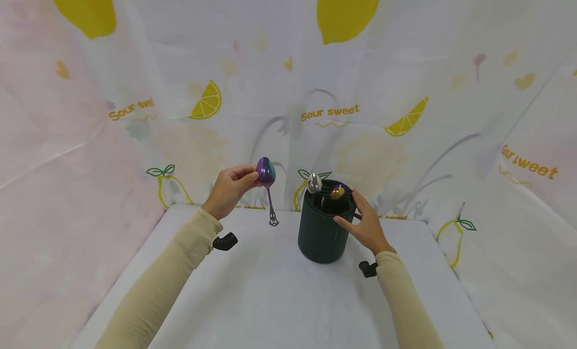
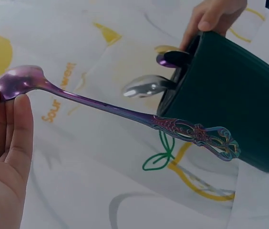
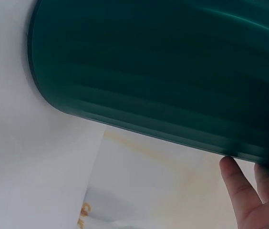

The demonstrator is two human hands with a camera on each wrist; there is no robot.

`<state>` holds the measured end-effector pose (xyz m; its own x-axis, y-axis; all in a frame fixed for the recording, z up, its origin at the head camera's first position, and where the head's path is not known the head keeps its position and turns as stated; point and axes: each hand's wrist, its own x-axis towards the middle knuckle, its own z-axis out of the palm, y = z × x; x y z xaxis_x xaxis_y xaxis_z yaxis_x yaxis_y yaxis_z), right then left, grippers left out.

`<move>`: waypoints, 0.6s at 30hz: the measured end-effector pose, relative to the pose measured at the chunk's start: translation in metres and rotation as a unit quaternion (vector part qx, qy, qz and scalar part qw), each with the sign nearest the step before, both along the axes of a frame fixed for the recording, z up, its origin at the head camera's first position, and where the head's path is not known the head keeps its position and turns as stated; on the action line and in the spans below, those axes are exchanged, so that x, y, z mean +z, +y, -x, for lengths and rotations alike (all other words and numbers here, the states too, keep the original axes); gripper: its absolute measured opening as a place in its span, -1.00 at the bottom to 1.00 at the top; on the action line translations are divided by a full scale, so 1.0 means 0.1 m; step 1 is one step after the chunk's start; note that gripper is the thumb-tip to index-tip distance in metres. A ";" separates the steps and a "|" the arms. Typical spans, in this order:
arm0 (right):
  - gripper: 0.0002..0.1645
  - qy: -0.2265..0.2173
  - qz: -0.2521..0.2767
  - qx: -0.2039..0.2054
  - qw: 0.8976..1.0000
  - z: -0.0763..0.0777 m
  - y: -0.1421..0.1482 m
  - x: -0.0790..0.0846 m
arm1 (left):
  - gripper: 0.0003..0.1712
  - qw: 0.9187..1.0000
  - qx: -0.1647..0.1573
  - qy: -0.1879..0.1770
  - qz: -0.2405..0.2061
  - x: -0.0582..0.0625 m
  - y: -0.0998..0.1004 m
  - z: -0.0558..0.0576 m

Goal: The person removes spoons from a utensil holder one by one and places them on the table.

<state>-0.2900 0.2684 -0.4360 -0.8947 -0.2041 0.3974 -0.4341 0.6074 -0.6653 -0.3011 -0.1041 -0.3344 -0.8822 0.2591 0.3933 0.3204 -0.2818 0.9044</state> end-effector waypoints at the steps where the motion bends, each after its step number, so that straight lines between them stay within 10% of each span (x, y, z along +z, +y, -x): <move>1: 0.11 0.001 0.000 0.000 1.000 0.01 0.01 -0.01 | -0.72 1.000 -0.003 -0.010 -0.004 -0.04 -0.01 0.01; 18: 0.11 0.010 -0.001 -0.003 1.000 0.02 0.00 -0.02 | -0.75 0.995 -0.004 -0.099 -0.014 -0.41 -0.09 0.05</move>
